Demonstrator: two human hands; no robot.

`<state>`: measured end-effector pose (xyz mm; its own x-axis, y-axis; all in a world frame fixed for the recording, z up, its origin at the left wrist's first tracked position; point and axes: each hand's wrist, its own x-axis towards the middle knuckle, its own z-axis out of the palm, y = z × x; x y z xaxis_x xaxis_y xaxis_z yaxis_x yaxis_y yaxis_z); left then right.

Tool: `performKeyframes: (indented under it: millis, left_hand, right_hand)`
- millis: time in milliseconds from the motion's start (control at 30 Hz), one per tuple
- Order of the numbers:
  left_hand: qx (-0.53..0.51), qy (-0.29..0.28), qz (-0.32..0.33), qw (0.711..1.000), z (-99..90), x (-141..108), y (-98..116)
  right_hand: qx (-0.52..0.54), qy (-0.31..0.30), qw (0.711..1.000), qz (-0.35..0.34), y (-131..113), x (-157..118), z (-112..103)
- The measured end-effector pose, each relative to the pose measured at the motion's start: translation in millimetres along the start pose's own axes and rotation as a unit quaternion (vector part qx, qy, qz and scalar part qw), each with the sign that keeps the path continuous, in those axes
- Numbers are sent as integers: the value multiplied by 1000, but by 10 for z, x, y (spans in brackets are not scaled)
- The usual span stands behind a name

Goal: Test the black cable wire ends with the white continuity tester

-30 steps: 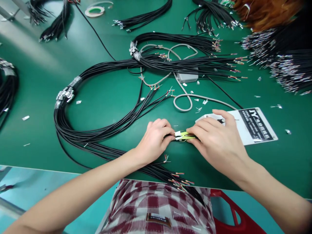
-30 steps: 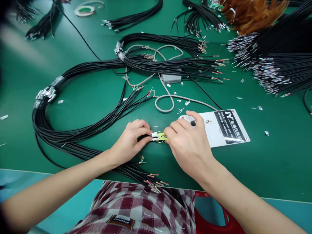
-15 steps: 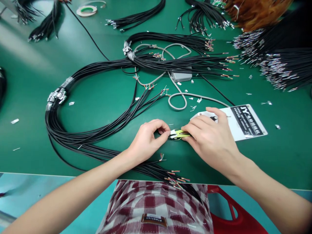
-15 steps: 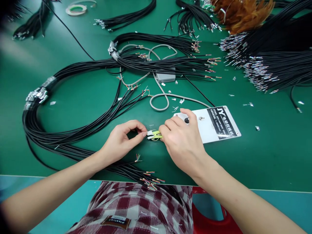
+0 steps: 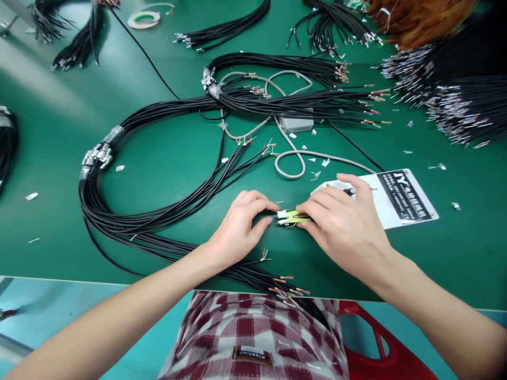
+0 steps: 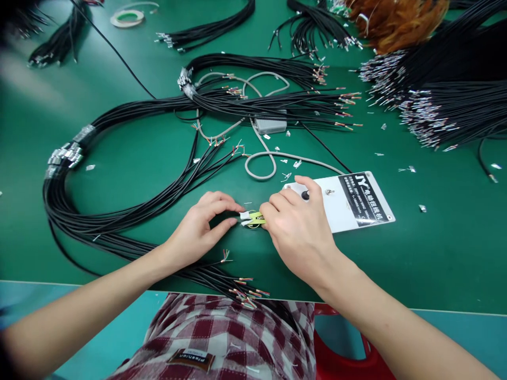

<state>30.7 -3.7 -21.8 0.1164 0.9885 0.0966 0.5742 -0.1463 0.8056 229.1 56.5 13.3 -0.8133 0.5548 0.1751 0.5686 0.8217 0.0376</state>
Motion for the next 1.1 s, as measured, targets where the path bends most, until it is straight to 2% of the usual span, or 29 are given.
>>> performKeyframes:
  millis: [100, 367, 667, 833, 1000, 1100]
  left_hand:
    - [39, 1, -8, 999, 37, -18, -14]
    - [42, 10, -15, 999, 99, 15, -36]
    - [39, -8, -16, 999, 52, -21, 19]
    - [-2, -5, -23, 1000, 5, -40, 62]
    - [-52, 13, 50, 997, 3, -11, 42]
    - [-9, 27, 104, 994, 4, -27, 34]
  right_hand:
    - [2, -2, 1000, -2, 2, -4, 0]
    - [-1, -5, 1000, -7, 20, -14, 9]
    - [-23, 23, 999, 5, -42, -25, 11]
    - [-32, 36, 999, 13, -83, -9, -1]
    - [3, 51, 998, 20, -74, 4, 13]
    - [30, 68, 997, 30, -75, 6, 36]
